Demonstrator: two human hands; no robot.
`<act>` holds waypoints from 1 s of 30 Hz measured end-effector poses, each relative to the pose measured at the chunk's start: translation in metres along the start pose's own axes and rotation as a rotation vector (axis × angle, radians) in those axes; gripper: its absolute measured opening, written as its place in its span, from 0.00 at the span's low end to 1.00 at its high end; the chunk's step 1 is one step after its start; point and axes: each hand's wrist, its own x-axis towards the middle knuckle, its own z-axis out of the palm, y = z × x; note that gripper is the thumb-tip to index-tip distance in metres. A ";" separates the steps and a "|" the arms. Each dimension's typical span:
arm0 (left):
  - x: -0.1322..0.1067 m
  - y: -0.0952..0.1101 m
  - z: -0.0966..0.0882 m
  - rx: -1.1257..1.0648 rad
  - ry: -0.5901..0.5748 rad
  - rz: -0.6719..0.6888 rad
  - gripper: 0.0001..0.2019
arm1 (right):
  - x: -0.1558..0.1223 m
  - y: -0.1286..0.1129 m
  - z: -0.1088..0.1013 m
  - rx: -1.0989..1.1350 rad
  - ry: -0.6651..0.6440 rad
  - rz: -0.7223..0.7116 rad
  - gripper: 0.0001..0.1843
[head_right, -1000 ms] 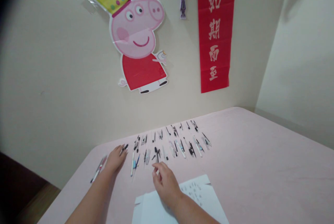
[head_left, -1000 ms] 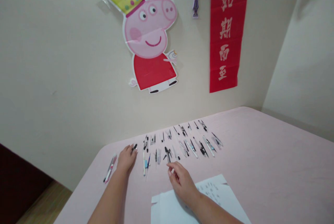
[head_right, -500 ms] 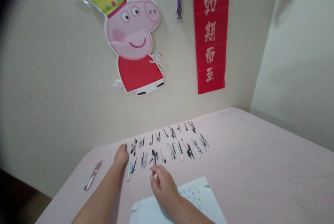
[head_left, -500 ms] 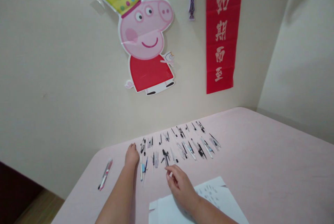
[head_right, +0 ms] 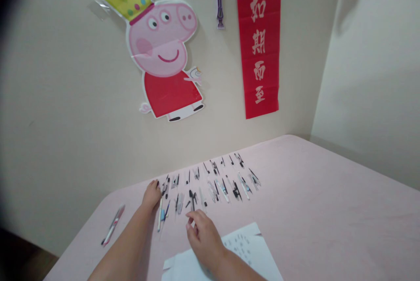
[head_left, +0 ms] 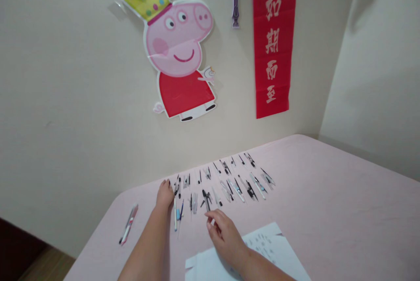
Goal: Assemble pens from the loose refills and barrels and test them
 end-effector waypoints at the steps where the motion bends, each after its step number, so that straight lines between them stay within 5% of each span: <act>1: -0.001 0.000 -0.003 -0.018 0.010 -0.010 0.16 | 0.000 0.000 0.000 0.003 -0.001 0.002 0.13; 8: -0.032 0.000 -0.036 -0.164 0.118 -0.043 0.19 | 0.000 0.002 0.000 0.013 0.000 0.018 0.13; 13: -0.097 0.010 -0.051 -0.255 0.133 -0.011 0.18 | -0.001 0.003 0.001 -0.024 -0.004 0.020 0.11; 18: -0.148 0.012 -0.060 -0.374 0.008 0.077 0.15 | 0.000 0.006 0.004 -0.104 -0.058 0.055 0.07; 26: -0.141 -0.024 -0.077 0.016 0.169 0.213 0.14 | -0.001 0.012 0.008 -0.157 -0.178 0.102 0.10; 30: -0.129 -0.048 -0.086 0.225 0.283 0.159 0.17 | -0.001 0.011 0.007 -0.186 -0.202 0.130 0.09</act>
